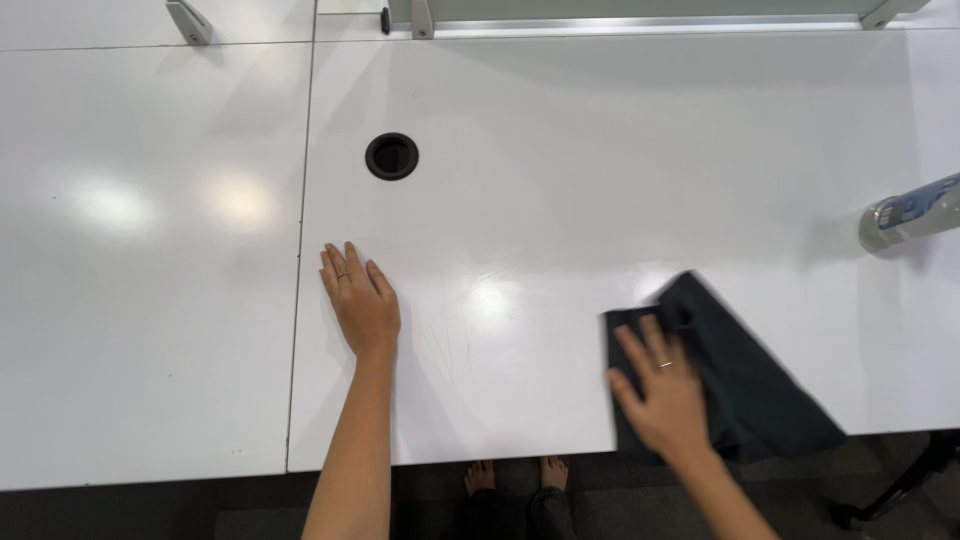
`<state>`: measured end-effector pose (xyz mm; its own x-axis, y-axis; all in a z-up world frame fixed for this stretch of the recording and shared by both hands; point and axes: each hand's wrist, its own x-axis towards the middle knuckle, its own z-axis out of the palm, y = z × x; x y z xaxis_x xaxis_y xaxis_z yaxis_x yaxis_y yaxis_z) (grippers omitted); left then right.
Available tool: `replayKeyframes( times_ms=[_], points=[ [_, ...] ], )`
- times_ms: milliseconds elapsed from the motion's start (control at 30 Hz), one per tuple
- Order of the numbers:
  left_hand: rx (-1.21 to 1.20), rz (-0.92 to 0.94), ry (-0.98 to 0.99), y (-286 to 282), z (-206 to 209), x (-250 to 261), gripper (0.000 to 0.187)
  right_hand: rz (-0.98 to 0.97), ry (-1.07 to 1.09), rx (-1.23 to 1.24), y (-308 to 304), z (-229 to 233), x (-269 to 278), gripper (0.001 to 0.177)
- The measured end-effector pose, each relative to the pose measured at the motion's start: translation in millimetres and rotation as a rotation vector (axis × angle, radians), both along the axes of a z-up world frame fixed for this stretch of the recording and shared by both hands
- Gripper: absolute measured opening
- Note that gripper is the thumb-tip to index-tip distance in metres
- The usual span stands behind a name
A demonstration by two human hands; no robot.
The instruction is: The person cleans a white desk surface by applying liquid from a spray bottle and wiping it with a black cloth, repeating the process across different sections of the desk.
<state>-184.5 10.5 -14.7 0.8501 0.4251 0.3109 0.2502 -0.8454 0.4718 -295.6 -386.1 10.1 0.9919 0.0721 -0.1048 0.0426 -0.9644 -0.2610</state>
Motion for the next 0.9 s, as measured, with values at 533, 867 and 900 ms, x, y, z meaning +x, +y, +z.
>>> replayKeyframes(
  times_ms=[533,867,900],
  points=[
    [-0.116,-0.006,-0.066,2,-5,4,0.043,0.109,-0.222,0.028,169,0,53,0.078],
    [-0.766,0.061,-0.191,6,29,-13,0.046,0.346,0.154,0.254,249,40,69,0.069],
    [-0.901,0.072,-0.213,-3,35,-18,0.05,0.318,0.098,0.276,238,42,65,0.07]
  ],
)
